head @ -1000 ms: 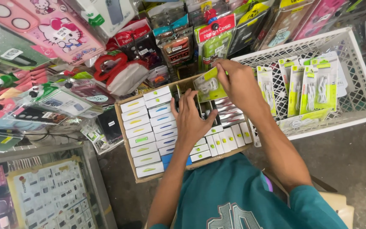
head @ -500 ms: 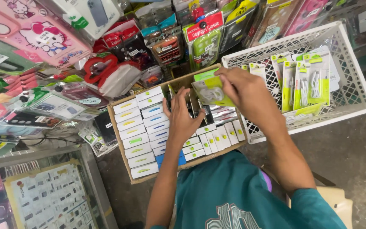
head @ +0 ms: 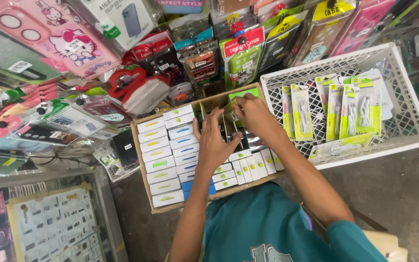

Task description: The person sits at a cluttered phone-accessories stall and sorts packaged data cables and small boxed accessories. They pick up individual blister packs and boxes, turn them over, and slot them upright into compartments of a cardboard display tray, moving items between the tray and a white plastic basket beside it.

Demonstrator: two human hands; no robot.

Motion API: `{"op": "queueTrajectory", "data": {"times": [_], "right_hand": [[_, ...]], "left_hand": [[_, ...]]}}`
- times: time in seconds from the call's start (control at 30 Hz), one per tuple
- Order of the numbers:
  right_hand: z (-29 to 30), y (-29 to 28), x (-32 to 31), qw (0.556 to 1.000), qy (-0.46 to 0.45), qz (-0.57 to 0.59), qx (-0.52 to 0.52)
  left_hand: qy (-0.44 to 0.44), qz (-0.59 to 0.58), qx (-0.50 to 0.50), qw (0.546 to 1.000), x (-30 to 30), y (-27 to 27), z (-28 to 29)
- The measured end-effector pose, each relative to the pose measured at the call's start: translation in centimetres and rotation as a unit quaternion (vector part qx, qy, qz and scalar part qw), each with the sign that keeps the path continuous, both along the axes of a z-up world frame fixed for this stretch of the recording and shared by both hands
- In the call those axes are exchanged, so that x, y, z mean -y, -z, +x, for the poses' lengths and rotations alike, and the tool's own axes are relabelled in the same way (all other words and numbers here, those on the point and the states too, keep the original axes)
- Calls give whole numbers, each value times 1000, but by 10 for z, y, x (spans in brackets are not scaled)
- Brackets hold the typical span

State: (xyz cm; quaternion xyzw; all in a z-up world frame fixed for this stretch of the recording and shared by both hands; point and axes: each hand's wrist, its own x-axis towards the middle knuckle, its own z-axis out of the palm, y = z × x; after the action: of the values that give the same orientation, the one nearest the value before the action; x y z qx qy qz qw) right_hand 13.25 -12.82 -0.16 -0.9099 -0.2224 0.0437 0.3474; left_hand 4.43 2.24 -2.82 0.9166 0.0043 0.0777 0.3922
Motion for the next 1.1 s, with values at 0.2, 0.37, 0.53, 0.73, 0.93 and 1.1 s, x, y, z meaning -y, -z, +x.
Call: {"op": "queueTrajectory", "data": {"times": [0.2,0.37,0.53,0.73,0.93,1.1], "right_hand": [[-2,1,-5,999,-34,19,-19],[-5,-35,-1,1000,-4,17,17],[-10,-84,10,976,-20,0,215],[-17,-100,15,963,-48,19,266],[-23,-111,30,931,-1,72,359],[-15,-119,34,935,-109,108,319]], "left_hand": [[0,-1,19,1000,-1,6,0],[21,-23,16,999,-9,3,-2],[52,-61,-15,997,-16,5,-2],[46,-109,-25,993,-17,9,-2],[62,-76,-23,995,-20,3,-3],[75,-68,-17,995,-22,20,0]]}}
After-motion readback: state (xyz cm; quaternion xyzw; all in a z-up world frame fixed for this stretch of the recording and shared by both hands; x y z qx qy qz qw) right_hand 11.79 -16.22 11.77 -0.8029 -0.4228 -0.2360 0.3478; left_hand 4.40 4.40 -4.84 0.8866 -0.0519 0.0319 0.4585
